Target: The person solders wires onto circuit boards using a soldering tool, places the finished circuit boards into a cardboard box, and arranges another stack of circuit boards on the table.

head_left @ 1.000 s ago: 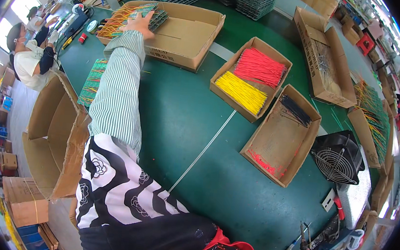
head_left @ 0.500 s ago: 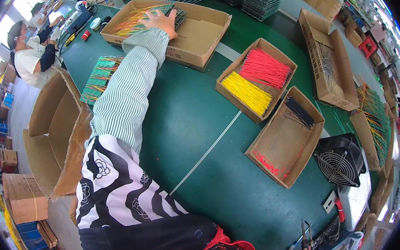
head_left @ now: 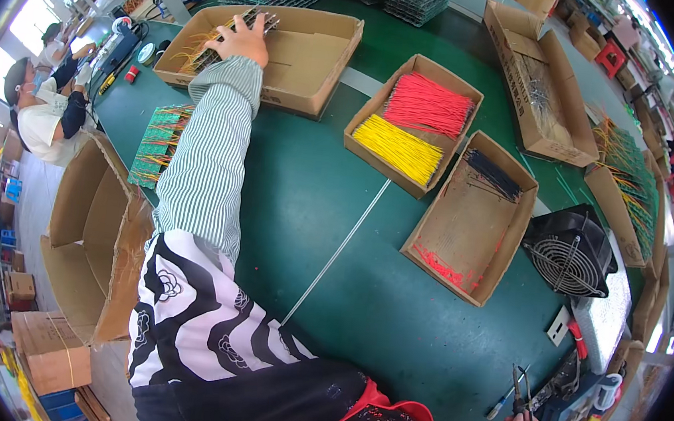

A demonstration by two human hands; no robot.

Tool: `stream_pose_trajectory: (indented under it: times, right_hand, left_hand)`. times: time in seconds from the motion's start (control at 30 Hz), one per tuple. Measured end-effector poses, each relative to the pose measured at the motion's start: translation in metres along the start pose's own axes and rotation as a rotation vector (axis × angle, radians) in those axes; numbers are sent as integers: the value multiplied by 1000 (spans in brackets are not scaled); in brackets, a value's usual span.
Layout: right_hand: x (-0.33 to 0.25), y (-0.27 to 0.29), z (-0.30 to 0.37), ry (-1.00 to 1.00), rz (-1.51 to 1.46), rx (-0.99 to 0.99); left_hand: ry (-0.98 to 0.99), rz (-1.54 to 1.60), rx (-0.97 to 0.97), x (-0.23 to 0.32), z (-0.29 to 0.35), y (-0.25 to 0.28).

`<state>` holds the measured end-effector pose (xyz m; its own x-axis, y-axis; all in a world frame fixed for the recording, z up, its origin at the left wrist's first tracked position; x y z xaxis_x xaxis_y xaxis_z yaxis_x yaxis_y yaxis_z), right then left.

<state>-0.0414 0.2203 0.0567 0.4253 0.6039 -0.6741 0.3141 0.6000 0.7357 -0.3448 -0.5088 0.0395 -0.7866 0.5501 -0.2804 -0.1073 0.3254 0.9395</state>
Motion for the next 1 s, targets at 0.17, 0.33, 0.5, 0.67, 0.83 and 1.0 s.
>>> stream_pose_trajectory:
  times: [0.17, 0.33, 0.5, 0.67, 0.83, 1.0]
  right_hand:
    - [8, -5, -9, 16, -32, -19]
    - [13, -6, -15, 31, -62, -34]
    - [17, -2, -17, 50, -100, -39]
    - [23, 3, -13, 61, -134, -40]
    - [8, 10, 0, 11, -172, -56]
    - [27, 8, -8, 115, -308, 63]
  left_hand:
    - [-54, -10, 6, -15, -4, -2]
    - [-8, 49, 53, -34, -6, 2]
    - [27, -47, 65, -35, -18, -13]
    - [-16, -116, 153, -32, -2, 9]
    - [-83, -111, 288, -36, 20, 60]
    - [-201, 79, 592, -70, 75, 124]
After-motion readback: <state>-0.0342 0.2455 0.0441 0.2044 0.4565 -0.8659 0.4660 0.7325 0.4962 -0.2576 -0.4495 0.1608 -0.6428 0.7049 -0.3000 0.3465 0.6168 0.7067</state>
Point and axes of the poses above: each hand's wrist, its own z-axis away from the middle knuckle, its own y-axis out of the back of the hand, x = y × z, the point moved 8 cm from there along -z, towards the middle knuckle, and after that the axes turned 7 degrees about y, right-handed, at the moved point
